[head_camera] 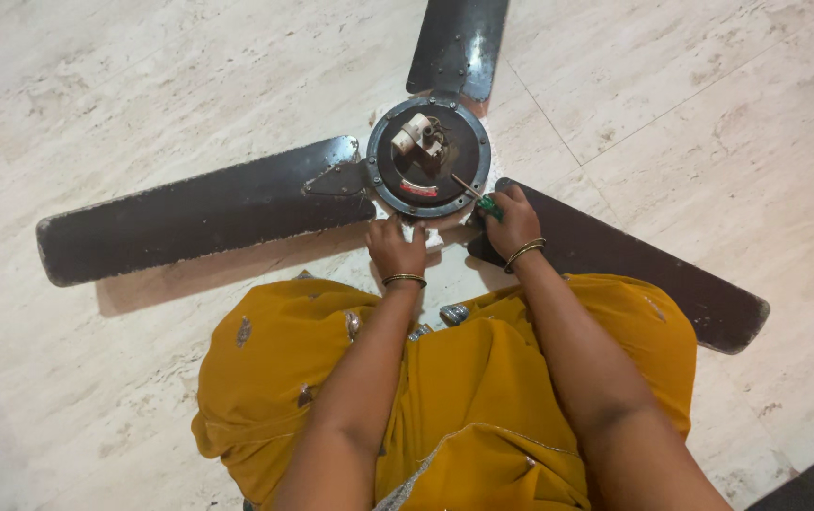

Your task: The person uses a screwdriver to loosen and tighten screws on the central hub of a ceiling fan lying on the floor. They repeatedly adjust the screwdriver and apply pressure to the screws around the fan's motor housing.

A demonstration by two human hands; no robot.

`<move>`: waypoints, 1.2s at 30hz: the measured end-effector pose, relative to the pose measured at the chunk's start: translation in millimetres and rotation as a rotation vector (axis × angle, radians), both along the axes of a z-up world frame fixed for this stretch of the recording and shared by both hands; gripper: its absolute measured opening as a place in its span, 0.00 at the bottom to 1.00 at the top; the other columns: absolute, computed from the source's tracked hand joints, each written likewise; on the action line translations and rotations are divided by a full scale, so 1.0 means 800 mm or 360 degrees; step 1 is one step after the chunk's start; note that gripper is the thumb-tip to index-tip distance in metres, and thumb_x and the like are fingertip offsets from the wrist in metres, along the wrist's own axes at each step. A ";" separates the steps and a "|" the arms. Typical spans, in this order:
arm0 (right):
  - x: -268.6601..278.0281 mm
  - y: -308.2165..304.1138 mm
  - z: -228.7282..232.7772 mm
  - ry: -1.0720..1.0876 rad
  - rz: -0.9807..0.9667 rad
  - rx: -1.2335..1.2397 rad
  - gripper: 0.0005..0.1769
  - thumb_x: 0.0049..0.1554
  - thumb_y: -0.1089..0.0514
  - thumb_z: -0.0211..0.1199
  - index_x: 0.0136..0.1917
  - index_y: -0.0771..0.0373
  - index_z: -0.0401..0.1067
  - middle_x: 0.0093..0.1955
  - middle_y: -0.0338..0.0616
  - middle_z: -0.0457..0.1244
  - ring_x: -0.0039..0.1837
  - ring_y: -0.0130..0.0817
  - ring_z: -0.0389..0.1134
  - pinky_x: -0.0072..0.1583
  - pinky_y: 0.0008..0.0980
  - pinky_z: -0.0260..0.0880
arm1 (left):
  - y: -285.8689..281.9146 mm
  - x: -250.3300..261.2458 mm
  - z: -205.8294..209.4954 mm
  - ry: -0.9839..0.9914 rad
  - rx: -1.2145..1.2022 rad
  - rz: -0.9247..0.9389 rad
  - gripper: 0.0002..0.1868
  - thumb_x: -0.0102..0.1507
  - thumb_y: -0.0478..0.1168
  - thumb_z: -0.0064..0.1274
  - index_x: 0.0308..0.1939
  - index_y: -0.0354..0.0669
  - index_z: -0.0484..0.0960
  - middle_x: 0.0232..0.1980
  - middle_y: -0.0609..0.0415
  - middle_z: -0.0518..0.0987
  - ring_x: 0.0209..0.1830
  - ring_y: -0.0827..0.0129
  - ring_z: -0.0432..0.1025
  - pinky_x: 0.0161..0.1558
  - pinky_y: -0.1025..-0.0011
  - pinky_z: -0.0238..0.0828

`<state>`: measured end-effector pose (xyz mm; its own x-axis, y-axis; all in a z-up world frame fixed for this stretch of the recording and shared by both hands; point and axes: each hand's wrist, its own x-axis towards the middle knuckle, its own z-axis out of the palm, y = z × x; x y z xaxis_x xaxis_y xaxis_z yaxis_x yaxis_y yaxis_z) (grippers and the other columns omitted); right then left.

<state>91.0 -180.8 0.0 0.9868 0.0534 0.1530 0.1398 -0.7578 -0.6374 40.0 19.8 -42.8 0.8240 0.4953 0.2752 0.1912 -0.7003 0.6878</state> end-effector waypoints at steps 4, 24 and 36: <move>0.001 0.002 0.002 0.0026 -0.0031 0.0020 0.14 0.52 0.59 0.68 0.53 0.59 0.79 0.54 0.49 0.66 0.54 0.52 0.70 0.54 0.47 0.70 | 0.001 0.010 -0.012 -0.0056 0.0013 0.0009 0.16 0.51 0.38 0.66 0.41 0.36 0.86 0.47 0.43 0.76 0.52 0.47 0.70 0.56 0.53 0.68; 0.006 -0.003 -0.002 0.0094 -0.0050 0.0026 0.10 0.52 0.55 0.69 0.47 0.59 0.80 0.53 0.44 0.68 0.53 0.49 0.70 0.53 0.45 0.70 | 0.005 0.015 -0.035 0.0050 -0.0366 -0.0065 0.07 0.54 0.36 0.62 0.35 0.38 0.84 0.43 0.46 0.78 0.42 0.54 0.76 0.48 0.61 0.74; 0.028 0.008 0.035 -0.0142 -0.0133 0.0198 0.07 0.52 0.56 0.68 0.45 0.57 0.80 0.50 0.43 0.68 0.51 0.49 0.71 0.51 0.46 0.71 | 0.006 0.009 -0.021 -0.0015 0.0103 -0.0298 0.08 0.58 0.34 0.59 0.40 0.35 0.81 0.47 0.41 0.75 0.51 0.45 0.69 0.56 0.51 0.66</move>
<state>113.1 -174.3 28.1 0.9692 -0.0530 0.2406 0.1400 -0.6853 -0.7147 47.4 24.2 -59.6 0.8973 0.3148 0.3094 0.0475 -0.7658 0.6414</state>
